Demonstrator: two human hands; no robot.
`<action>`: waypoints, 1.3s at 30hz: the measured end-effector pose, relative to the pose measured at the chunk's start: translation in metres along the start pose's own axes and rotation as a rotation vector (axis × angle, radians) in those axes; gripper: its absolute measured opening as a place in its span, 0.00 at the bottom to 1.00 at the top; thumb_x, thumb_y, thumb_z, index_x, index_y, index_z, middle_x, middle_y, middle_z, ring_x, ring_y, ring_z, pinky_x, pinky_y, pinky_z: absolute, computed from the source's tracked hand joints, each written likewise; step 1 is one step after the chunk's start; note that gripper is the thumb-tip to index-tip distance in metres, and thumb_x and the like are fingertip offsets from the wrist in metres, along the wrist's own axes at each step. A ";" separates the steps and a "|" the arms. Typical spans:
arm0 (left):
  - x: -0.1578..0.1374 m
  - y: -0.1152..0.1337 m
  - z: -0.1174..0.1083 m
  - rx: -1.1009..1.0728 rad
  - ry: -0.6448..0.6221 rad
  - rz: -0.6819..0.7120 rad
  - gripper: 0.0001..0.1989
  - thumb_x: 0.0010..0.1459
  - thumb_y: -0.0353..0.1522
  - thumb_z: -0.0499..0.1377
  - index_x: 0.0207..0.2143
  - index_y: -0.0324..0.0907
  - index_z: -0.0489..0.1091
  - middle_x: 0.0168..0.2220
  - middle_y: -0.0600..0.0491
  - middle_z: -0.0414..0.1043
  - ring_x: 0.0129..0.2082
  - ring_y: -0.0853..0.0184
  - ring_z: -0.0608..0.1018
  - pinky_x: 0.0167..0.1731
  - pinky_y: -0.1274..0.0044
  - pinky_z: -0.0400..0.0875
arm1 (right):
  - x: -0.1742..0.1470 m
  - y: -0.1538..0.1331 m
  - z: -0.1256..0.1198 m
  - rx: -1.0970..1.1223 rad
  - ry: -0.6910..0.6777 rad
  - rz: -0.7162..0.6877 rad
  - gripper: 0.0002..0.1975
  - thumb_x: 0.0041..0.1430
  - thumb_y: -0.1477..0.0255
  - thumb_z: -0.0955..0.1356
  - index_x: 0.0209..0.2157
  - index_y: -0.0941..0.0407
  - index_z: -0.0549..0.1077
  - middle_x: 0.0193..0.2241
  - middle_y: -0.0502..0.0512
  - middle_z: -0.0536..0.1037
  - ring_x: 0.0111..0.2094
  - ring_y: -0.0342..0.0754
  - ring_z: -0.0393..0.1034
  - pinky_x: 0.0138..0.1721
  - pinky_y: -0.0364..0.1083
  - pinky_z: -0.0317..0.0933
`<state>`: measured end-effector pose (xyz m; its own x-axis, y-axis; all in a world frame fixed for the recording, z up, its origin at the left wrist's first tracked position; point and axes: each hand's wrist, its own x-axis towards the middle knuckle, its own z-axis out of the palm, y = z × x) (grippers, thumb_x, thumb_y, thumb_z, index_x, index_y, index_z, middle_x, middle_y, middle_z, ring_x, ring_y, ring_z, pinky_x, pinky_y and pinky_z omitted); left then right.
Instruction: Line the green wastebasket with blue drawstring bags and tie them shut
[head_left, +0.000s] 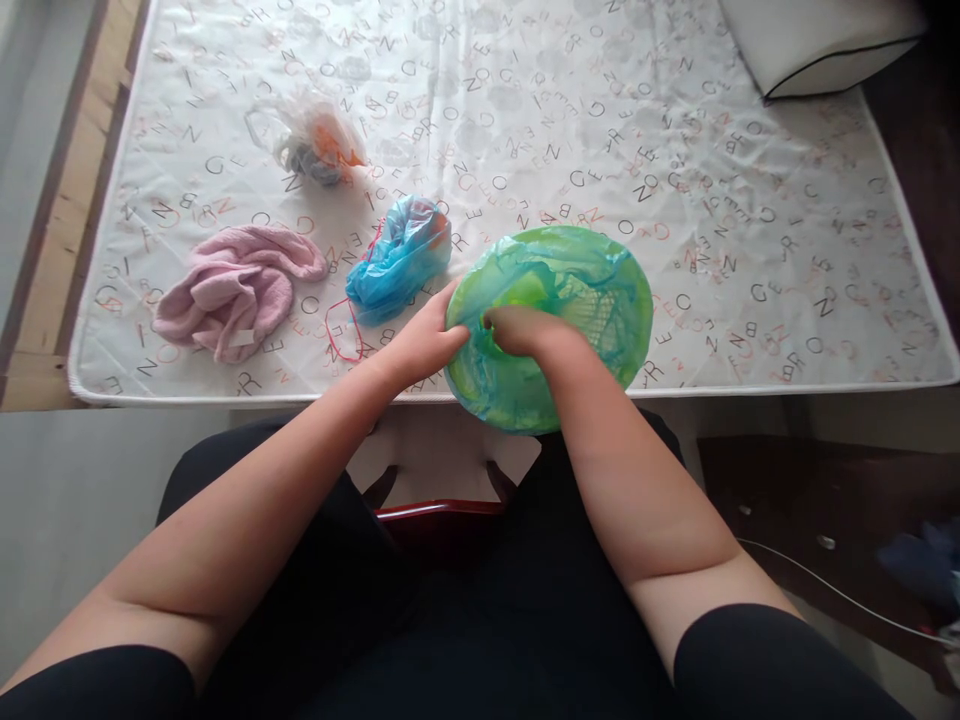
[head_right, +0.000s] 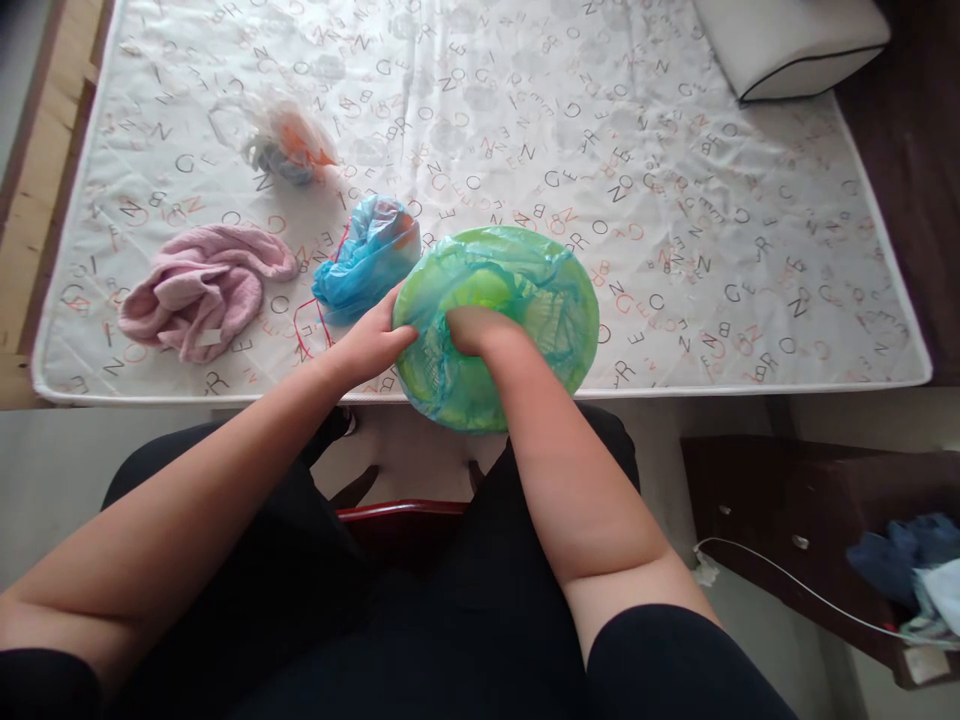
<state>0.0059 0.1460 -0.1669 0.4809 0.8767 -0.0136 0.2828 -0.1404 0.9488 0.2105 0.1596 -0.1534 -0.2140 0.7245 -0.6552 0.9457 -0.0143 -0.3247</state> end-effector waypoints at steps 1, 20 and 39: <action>-0.001 0.000 0.000 0.007 -0.008 0.004 0.41 0.52 0.26 0.59 0.71 0.40 0.67 0.70 0.43 0.74 0.68 0.48 0.76 0.71 0.59 0.71 | 0.002 0.006 -0.002 0.008 -0.004 0.022 0.20 0.73 0.72 0.63 0.61 0.53 0.79 0.63 0.65 0.81 0.56 0.66 0.81 0.57 0.63 0.74; 0.004 -0.007 -0.006 -0.315 0.166 -0.321 0.33 0.49 0.29 0.59 0.61 0.42 0.70 0.55 0.46 0.79 0.60 0.47 0.79 0.62 0.56 0.76 | -0.008 -0.002 -0.027 0.143 0.330 -0.219 0.16 0.69 0.75 0.64 0.49 0.54 0.83 0.43 0.59 0.87 0.44 0.56 0.81 0.50 0.52 0.74; 0.016 0.000 -0.065 -0.475 0.354 -0.601 0.25 0.43 0.24 0.61 0.47 0.41 0.73 0.39 0.48 0.80 0.43 0.54 0.84 0.42 0.67 0.83 | 0.000 0.043 -0.034 0.688 0.749 -0.009 0.22 0.76 0.66 0.55 0.61 0.54 0.71 0.54 0.60 0.82 0.53 0.53 0.78 0.52 0.49 0.73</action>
<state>-0.0406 0.1901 -0.1466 0.0498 0.8441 -0.5339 -0.0099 0.5350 0.8448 0.2593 0.1824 -0.1438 0.2115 0.9684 -0.1318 0.5480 -0.2292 -0.8045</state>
